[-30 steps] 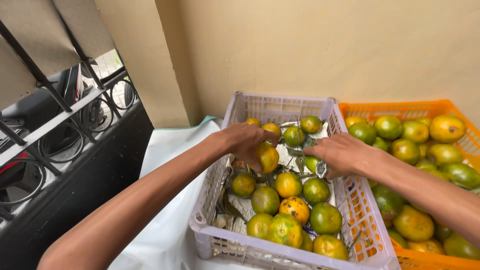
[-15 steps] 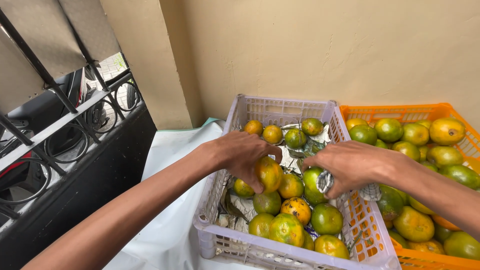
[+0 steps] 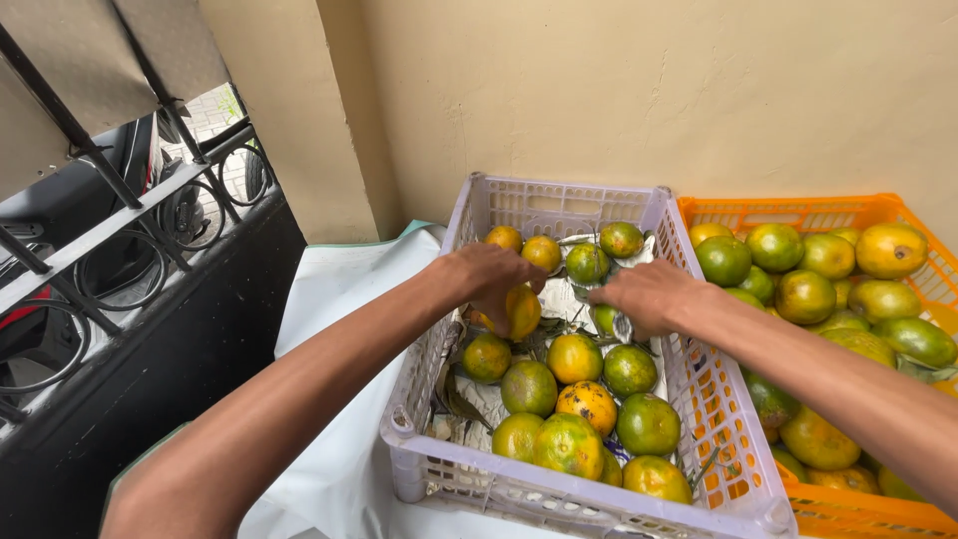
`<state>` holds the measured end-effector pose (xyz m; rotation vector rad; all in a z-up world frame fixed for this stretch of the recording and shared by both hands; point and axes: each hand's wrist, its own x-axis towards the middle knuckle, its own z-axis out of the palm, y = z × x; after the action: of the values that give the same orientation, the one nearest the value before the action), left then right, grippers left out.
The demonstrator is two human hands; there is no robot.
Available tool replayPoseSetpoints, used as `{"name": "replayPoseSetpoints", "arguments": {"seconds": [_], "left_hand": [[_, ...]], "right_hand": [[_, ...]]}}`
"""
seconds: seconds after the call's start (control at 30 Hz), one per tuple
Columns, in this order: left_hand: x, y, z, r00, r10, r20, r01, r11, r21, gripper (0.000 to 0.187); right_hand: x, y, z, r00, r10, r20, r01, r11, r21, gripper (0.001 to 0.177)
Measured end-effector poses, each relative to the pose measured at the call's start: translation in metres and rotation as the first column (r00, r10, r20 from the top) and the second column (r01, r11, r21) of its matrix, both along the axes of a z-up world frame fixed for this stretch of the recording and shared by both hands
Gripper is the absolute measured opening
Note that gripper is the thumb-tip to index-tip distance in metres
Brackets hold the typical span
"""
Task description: A person sitting on the floor wipes oranges with a cloth and sorts them into different plastic crates.
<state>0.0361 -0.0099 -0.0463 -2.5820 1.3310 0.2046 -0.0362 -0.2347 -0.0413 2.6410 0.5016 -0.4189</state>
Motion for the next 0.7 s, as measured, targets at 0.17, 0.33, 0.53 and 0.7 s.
{"name": "replayPoseSetpoints", "arguments": {"seconds": [0.17, 0.33, 0.53, 0.7], "left_hand": [[0.016, -0.003, -0.002, 0.932, 0.159, -0.327, -0.161, 0.987, 0.022, 0.082], [0.055, -0.021, -0.011, 0.804, 0.318, -0.503, -0.302, 0.946, 0.115, 0.081], [0.165, -0.043, -0.089, 0.921, 0.205, 0.333, -0.185, 0.978, -0.092, 0.06], [0.206, -0.048, -0.152, 0.866, 0.217, 0.451, -0.221, 0.974, -0.044, 0.044]], "right_hand": [[0.017, -0.009, -0.001, 0.98, -0.061, -0.187, 0.043, 0.994, -0.099, 0.077], [0.053, -0.02, 0.028, 0.957, -0.269, -0.104, 0.278, 0.957, 0.083, 0.054], [0.158, -0.077, -0.078, 0.863, 0.071, 0.5, 0.025, 0.983, -0.182, 0.068], [0.181, -0.087, -0.114, 0.825, 0.127, 0.55, 0.033, 0.962, -0.271, 0.044]]}}
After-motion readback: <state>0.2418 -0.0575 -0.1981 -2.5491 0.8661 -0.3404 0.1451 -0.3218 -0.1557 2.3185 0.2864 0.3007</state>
